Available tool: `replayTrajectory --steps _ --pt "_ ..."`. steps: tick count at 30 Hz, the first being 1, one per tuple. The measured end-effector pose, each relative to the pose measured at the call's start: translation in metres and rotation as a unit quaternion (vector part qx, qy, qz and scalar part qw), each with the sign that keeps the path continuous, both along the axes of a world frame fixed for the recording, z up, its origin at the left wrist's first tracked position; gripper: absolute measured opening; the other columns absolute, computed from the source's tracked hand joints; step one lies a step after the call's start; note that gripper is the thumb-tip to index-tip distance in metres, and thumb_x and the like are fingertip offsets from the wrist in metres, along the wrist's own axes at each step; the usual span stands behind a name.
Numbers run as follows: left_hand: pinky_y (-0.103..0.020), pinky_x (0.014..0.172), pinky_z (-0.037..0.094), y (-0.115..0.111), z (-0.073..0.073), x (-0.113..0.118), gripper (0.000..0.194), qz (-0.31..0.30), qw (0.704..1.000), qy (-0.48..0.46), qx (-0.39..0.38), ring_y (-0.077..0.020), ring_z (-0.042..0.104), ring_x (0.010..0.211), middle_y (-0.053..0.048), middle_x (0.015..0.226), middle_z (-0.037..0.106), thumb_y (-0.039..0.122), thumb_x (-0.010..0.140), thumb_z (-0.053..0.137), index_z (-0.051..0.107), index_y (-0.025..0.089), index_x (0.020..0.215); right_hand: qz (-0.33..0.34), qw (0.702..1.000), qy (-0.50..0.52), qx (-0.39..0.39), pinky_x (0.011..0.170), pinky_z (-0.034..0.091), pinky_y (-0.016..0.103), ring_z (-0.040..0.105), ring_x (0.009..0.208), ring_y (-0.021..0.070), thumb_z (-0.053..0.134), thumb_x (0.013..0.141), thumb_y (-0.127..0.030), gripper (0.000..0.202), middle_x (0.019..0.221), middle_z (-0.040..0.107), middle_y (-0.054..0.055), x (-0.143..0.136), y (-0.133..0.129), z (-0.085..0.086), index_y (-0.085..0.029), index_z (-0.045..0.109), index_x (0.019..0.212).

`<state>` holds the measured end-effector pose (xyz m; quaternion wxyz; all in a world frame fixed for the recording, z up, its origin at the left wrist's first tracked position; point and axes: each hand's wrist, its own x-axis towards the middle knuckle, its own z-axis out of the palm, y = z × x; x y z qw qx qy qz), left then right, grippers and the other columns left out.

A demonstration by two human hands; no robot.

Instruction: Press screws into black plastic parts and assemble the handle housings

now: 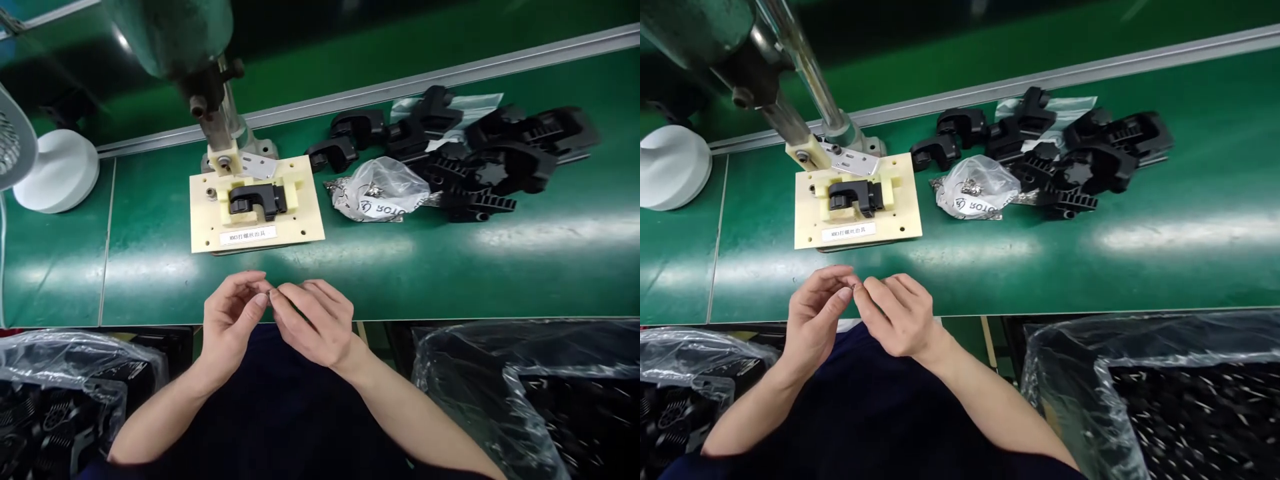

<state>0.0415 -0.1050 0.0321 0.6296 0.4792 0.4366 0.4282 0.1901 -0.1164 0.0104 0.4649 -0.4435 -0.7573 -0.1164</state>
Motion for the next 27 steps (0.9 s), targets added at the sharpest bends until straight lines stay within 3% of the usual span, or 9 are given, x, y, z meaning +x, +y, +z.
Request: replayTrajectory --steps 4,7,11,15,22,27 --pt "-0.021 0.074 0.056 -0.001 -0.001 -0.004 0.02 0.033 0.999 0.006 -0.011 -0.0109 0.067 0.079 -0.001 0.086 0.071 0.023 0.085 0.07 0.067 0.023 0.105 0.006 1.0 0.005 -0.024 0.051 0.049 0.029 0.059 0.059 0.0141 0.061 0.082 -0.007 0.016 0.08 0.07 0.006 -0.006 -0.001 -0.003 -0.018 0.065 0.092" --pt "-0.021 0.072 0.057 0.0 -0.004 -0.005 0.02 0.05 0.999 0.0 -0.018 -0.0099 0.067 0.074 0.001 0.082 0.07 0.024 0.084 0.071 0.066 0.023 0.104 0.014 0.99 0.105 -0.091 0.054 0.053 0.029 0.064 0.067 0.0156 0.06 0.081 -0.006 0.026 0.087 0.069 0.006 -0.013 -0.007 -0.003 -0.02 0.066 0.103" --pt "-0.024 0.069 0.059 0.003 -0.006 -0.004 0.026 0.036 0.999 -0.018 -0.029 -0.011 0.068 0.069 0.002 0.077 0.071 0.024 0.082 0.073 0.064 0.022 0.106 0.009 0.946 0.258 -0.197 0.057 0.057 0.029 0.066 0.073 0.0169 0.059 0.083 -0.007 0.024 0.09 0.068 0.008 -0.02 -0.015 0.002 -0.019 0.067 0.102" --pt "-0.027 0.064 0.06 0.004 -0.005 -0.002 0.032 0.023 0.998 -0.018 -0.051 -0.0125 0.068 0.061 0.002 0.071 0.072 0.024 0.08 0.075 0.06 0.019 0.109 0.016 0.909 0.332 -0.251 0.058 0.056 0.028 0.064 0.068 0.0146 0.058 0.086 -0.008 0.015 0.083 0.066 0.005 -0.019 -0.016 0.005 -0.019 0.066 0.092" --pt "-0.026 0.062 0.061 0.004 0.0 0.0 0.035 0.029 0.998 0.012 -0.055 -0.013 0.068 0.058 0.002 0.068 0.073 0.025 0.079 0.076 0.059 0.017 0.108 0.044 0.903 0.341 -0.256 0.055 0.052 0.025 0.06 0.063 0.0118 0.059 0.084 -0.008 0.012 0.077 0.063 0.002 -0.014 -0.013 0.008 -0.018 0.064 0.087" --pt "-0.024 0.069 0.061 0.001 -0.003 -0.004 0.032 0.032 0.993 0.105 0.044 -0.0135 0.072 0.07 0.0 0.077 0.075 0.018 0.083 0.07 0.059 0.019 0.112 0.049 0.916 0.284 -0.278 0.051 0.049 0.023 0.057 0.06 0.011 0.058 0.083 -0.005 0.013 0.072 0.06 0.001 -0.012 -0.01 0.014 -0.018 0.059 0.08"
